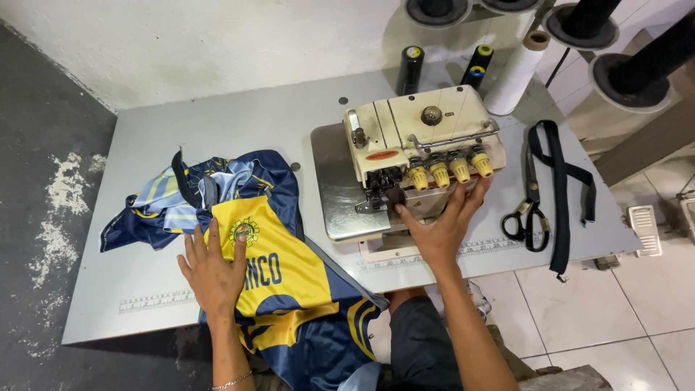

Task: Organizing and inspecting sports jerseys on a sewing table in a factory.

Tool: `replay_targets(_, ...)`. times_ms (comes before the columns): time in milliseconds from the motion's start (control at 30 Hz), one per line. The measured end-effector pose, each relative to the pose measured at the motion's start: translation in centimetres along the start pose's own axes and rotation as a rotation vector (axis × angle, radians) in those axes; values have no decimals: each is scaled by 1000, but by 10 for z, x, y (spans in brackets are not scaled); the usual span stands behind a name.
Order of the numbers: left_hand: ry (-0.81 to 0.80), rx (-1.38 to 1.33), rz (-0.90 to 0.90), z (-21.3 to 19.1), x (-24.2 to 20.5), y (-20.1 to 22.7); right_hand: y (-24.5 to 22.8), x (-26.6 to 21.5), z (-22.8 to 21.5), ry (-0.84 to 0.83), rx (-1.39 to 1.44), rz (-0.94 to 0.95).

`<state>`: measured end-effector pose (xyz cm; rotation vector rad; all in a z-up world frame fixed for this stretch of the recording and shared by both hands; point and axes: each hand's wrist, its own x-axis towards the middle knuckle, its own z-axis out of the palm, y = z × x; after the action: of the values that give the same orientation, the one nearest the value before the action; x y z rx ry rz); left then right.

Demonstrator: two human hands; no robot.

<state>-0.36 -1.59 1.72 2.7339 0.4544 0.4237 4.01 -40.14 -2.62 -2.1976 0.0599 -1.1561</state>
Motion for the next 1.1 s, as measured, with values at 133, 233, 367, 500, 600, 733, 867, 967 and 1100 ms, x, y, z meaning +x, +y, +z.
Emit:
replay_targets(133, 15, -7, 10, 3, -2, -5, -4, 3, -7, -14, 9, 40)
replay_targets(233, 8, -10, 11, 0, 1, -4, -5, 17, -18, -9, -38, 100)
replay_targets(367, 4, -11, 18, -1, 0, -12, 9, 19, -14, -12, -65, 23)
replay_targets(500, 31, -15, 28, 3, 0, -13, 5, 27, -19, 47, -49, -70)
replay_targets(600, 23, -28, 23, 5, 0, -14, 5, 25, -28, -19, 44, -60)
replay_targets(733, 1, -23, 32, 2, 0, -13, -4, 0, -41, -22, -94, -126)
replay_targets(867, 2, -24, 28, 4, 2, -16, -16, -27, -55, -64, -137, -75)
replay_targets(967, 2, -17, 29, 2, 2, -16, -16, -43, -58, -326, -179, 15)
replay_targets(1100, 2, -31, 40, 1, 0, -14, -34, -19, -85, -774, -119, 136)
